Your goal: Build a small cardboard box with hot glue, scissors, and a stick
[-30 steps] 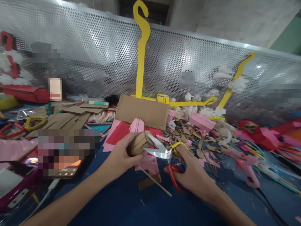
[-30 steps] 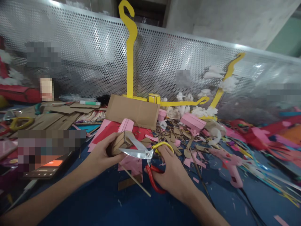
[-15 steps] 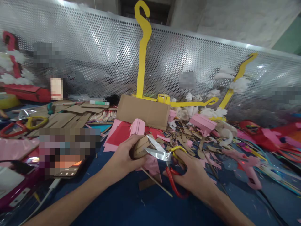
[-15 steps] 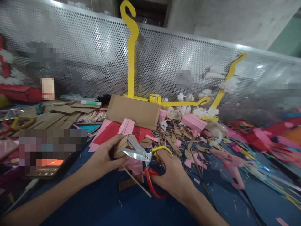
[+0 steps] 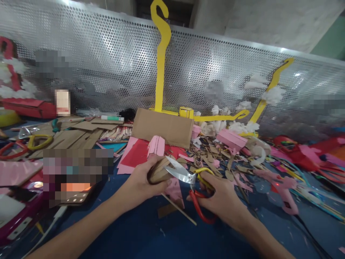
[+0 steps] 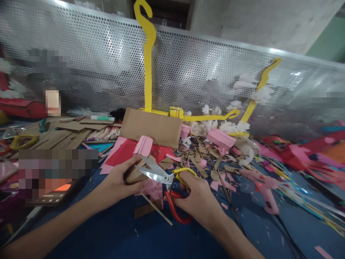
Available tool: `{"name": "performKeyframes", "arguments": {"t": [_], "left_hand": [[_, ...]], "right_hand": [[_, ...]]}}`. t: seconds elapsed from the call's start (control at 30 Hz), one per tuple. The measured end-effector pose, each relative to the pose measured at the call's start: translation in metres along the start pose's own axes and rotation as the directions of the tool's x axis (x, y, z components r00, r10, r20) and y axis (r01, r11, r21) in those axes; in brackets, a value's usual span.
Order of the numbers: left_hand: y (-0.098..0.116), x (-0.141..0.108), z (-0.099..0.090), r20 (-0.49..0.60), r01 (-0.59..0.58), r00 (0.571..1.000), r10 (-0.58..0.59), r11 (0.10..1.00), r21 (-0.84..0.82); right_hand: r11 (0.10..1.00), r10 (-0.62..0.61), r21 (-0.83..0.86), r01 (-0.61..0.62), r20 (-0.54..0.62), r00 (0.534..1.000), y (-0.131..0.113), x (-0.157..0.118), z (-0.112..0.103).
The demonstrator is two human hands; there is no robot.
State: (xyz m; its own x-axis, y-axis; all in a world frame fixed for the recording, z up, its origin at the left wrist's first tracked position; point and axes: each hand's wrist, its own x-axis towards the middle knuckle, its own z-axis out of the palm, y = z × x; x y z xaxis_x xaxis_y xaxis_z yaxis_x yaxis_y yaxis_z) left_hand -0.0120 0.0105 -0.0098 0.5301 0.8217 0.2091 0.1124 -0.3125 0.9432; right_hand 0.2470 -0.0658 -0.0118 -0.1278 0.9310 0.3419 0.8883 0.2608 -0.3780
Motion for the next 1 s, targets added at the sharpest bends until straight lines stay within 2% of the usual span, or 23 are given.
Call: {"name": "performKeyframes", "arguments": {"t": [0.17,0.37,0.57,0.73,0.9,1.0], "left_hand": [[0.0013,0.0009,-0.0005,-0.014,-0.026,1.0,0.026,1.0,0.011],[0.0039,0.0028,-0.0026,0.026,0.028,0.999,-0.028,0.999,0.023],[0.0028,0.0048,-0.0039,0.038,-0.014,0.999,0.013,1.0,0.026],[0.0029,0.0043,-0.0044,0.033,-0.037,0.999,0.035,0.998,0.058],[0.0005,0.0011,-0.0044,0.014,-0.091,0.996,0.09,0.993,0.075],[-0.0022,0.0003,-0.0038,-0.03,-0.157,0.986,0.163,0.979,0.132]], "right_hand": [[0.999,0.022,0.022,-0.023,0.021,1.0,-0.0016,0.001,-0.0009],[0.994,0.07,0.083,-0.072,0.023,0.997,-0.0043,0.0003,-0.001],[0.985,0.096,0.14,-0.1,0.035,0.995,-0.0046,0.0006,-0.0011],[0.969,0.177,0.176,-0.176,0.009,0.984,-0.0018,0.0028,0.0044],[0.982,0.143,0.134,-0.129,-0.103,0.984,0.0,0.0032,0.0055],[0.995,0.088,0.048,-0.083,-0.115,0.989,-0.0015,0.0017,0.0029]]}}
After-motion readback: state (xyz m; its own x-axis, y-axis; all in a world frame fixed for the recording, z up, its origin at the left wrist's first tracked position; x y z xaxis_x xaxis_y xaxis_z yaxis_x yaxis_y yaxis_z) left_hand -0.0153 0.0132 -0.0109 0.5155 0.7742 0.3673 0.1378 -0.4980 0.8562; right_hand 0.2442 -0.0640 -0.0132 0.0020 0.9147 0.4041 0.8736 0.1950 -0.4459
